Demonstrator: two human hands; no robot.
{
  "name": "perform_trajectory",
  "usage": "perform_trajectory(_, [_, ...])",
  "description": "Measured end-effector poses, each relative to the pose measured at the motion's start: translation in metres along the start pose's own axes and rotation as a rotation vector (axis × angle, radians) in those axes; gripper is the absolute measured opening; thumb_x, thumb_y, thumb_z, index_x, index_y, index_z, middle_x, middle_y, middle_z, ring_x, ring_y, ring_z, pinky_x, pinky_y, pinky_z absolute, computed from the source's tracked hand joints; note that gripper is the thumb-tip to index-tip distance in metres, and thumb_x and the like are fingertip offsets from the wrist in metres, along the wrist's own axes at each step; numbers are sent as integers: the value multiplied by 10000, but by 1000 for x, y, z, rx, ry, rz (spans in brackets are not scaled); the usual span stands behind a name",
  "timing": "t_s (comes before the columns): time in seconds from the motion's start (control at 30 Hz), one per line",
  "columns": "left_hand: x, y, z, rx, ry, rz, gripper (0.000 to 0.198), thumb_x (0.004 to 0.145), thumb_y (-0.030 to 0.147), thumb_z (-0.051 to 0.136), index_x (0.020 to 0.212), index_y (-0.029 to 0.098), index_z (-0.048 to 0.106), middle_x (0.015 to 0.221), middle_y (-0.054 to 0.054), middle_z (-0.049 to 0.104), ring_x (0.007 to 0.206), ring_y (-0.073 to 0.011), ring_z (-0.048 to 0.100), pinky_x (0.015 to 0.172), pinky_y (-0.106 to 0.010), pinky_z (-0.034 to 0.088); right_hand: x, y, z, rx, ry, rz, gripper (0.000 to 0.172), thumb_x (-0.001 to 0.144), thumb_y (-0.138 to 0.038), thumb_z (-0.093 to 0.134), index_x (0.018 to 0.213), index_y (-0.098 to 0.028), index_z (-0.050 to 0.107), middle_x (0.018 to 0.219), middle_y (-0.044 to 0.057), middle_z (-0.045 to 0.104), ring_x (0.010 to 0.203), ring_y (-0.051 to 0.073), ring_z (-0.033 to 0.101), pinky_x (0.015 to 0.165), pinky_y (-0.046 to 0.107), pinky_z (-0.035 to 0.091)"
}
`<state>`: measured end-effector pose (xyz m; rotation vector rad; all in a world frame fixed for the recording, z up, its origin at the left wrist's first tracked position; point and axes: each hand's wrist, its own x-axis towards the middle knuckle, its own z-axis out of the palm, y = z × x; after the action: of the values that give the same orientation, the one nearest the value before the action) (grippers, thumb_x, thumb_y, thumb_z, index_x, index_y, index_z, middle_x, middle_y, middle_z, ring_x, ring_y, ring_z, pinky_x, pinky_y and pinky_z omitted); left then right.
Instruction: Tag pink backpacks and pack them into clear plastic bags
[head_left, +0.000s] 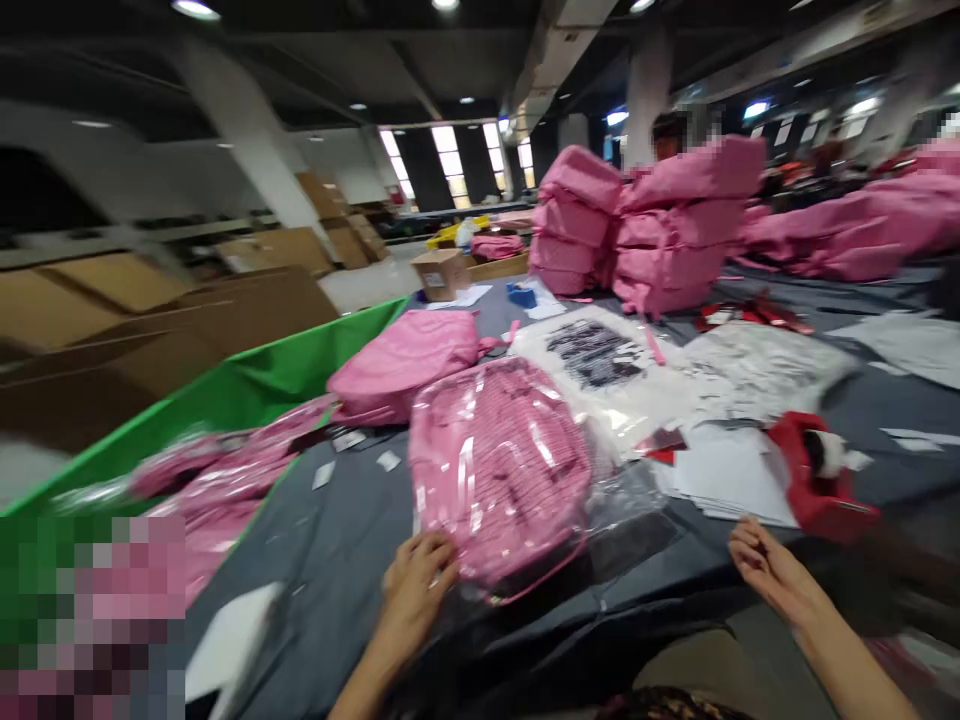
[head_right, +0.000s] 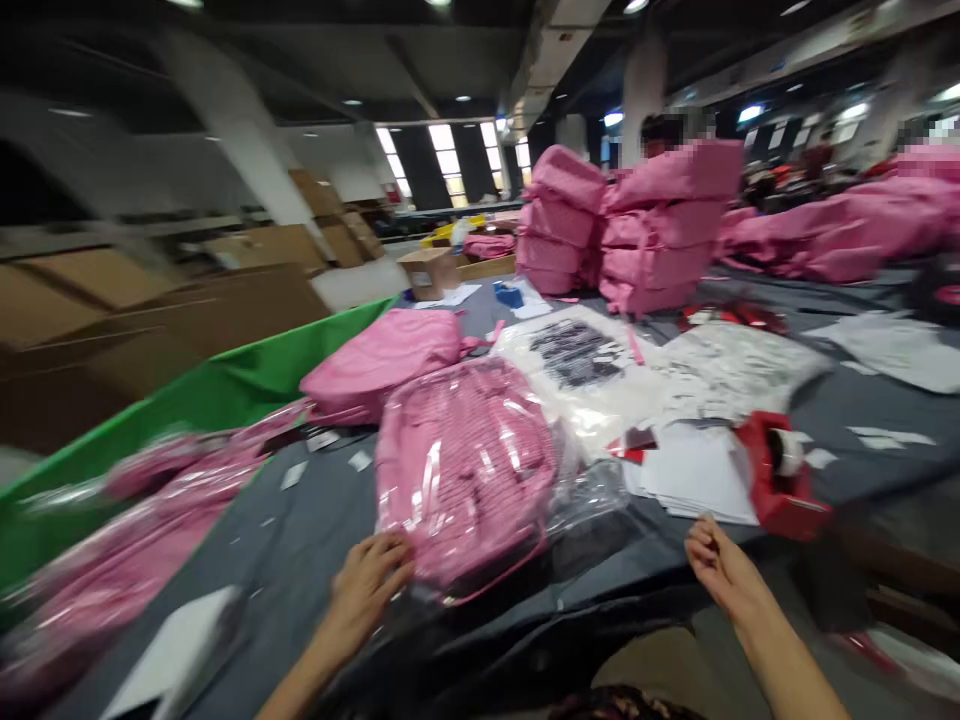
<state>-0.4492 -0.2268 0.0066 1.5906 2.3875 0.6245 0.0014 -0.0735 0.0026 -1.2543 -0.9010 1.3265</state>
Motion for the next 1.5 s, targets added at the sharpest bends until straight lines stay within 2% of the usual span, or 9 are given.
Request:
perform_trajectory(0.13, [-4, 38, -20, -9, -115, -5, 184, 892, 234, 527, 877, 222, 710, 1168, -60, 679, 1234, -294, 457, 1051, -523, 353, -29, -12, 97, -128, -752, 71, 483, 857, -633, 639, 699, -226, 433, 604, -68, 309, 510, 90, 257, 441, 218, 297])
perform_trajectory(0.3, [-2, 38, -17, -26, -55, -81, 157, 899, 161, 545, 849, 215, 684, 1150, -23, 676, 1251, -237, 443, 1062, -448, 322, -27, -36, 228, -662, -1494, -448, 480, 936, -638, 495, 728, -205, 486, 700, -21, 462, 651, 130, 418, 605, 257, 364])
perform_trajectory(0.4, [-6, 38, -15, -51, -35, -63, 157, 916, 165, 538, 856, 207, 677, 1158, -35, 667, 1259, -237, 439, 1061, -451, 311, -18, -23, 292, -961, -1699, -727, 441, 975, -575, 409, 741, -209, 488, 689, -22, 497, 644, 132, 436, 606, 257, 348])
perform_trajectory(0.5, [-7, 38, -15, -71, -26, -44, 160, 921, 161, 533, 856, 202, 673, 1161, -48, 660, 1252, -249, 440, 1049, -463, 314, -11, 1, 325, -1152, -1717, -854, 320, 917, -476, 549, 735, -212, 548, 669, -17, 565, 615, 136, 475, 577, 260, 303])
perform_trajectory(0.67, [-6, 35, -15, -75, -9, -27, 174, 926, 153, 517, 867, 216, 667, 1159, -41, 667, 1228, -243, 454, 1045, -464, 310, -3, 18, 328, -1296, -1518, -952, 226, 846, -429, 687, 796, -227, 599, 684, 15, 635, 622, 176, 562, 572, 269, 307])
perform_trajectory(0.87, [-6, 34, -13, -50, -4, -29, 160, 922, 157, 523, 882, 215, 667, 1159, -40, 666, 1224, -250, 454, 1043, -465, 314, 0, 8, 292, -1282, -1233, -1098, 174, 977, -369, 520, 1016, -228, 615, 912, 83, 689, 761, 234, 635, 636, 316, 437])
perform_trajectory(1.07, [-5, 31, -12, -15, -22, -31, 144, 922, 175, 535, 885, 216, 668, 1159, -34, 653, 1230, -246, 445, 1049, -450, 322, -9, 37, 260, -988, -1522, -1426, 472, 1004, -494, 491, 1438, -314, 545, 1422, 140, 579, 1259, 312, 577, 979, 468, 498])
perform_trajectory(1.3, [-1, 33, -17, 29, -47, -35, 148, 909, 172, 532, 847, 200, 664, 1137, -46, 660, 1212, -247, 462, 1037, -463, 318, -6, 37, 265, -1109, -1617, -1312, 620, 970, -676, 431, 1510, -370, 437, 1548, 129, 428, 1382, 369, 461, 1032, 598, 449])
perform_trajectory(1.5, [4, 32, -16, 27, -47, -48, 132, 875, 182, 564, 796, 203, 668, 1075, -44, 664, 1176, -253, 470, 1042, -470, 310, 12, 15, 264, -929, -1185, -1414, 513, 1054, -474, 349, 1508, -262, 463, 1526, 115, 468, 1434, 300, 404, 1101, 547, 407])
